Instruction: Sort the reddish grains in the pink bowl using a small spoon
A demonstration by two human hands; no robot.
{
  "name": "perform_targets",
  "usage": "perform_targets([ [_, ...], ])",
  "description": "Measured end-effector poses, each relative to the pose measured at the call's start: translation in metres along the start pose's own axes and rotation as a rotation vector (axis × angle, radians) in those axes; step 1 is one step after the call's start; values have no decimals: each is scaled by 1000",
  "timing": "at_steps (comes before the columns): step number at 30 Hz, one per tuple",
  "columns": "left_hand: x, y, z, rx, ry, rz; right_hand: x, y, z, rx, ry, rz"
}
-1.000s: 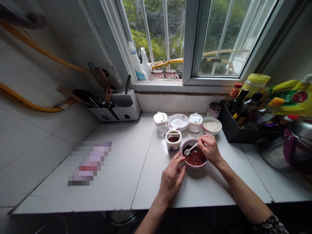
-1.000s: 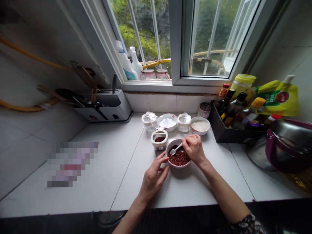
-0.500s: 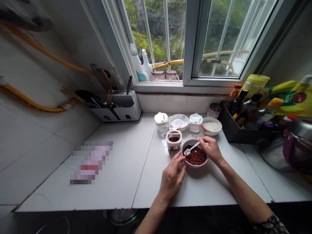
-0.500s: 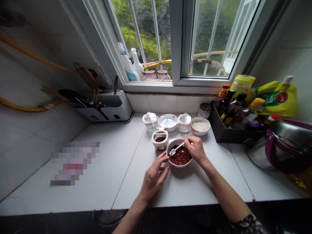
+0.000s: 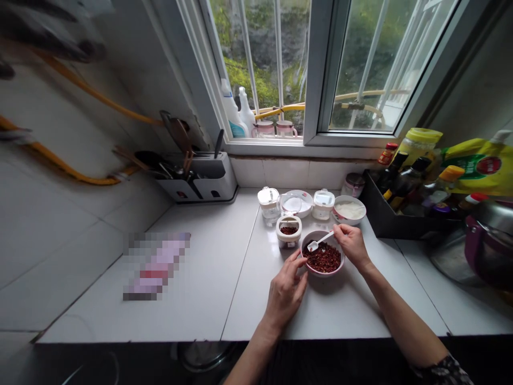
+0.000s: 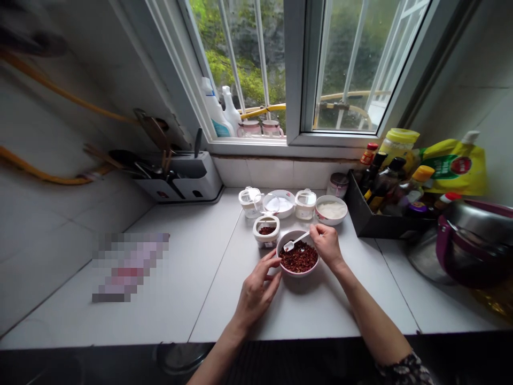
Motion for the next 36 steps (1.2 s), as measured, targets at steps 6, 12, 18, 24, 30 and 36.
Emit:
perform_targets([
  [6,0,0,1,-6,-2,-1,20,14,3,-63,47,11],
  [12,3,0,1,2,-19,-14,67,21,18,-203,-216,-348],
  [18,3,1,3,13,-27,-30,105,-6,52,-93,-444,-848],
  [24,1,1,1,10,-51,-27,95,8,10,-221,-344,-673],
  [30,2,1,1,8,-20,-22,63,7,-9,-122,-358,-596],
  [36,3,0,0,14,4,-22,46,-4,10,-64,-442,-616],
])
Point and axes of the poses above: each hand's wrist, its own y-axis towards the middle knuckle, its own z-axis out of the palm, x = y × z, the point moved 6 cm from there along y, towards the middle knuckle, and after that the axes turned 9 degrees about -x, right-handed, at the moved point
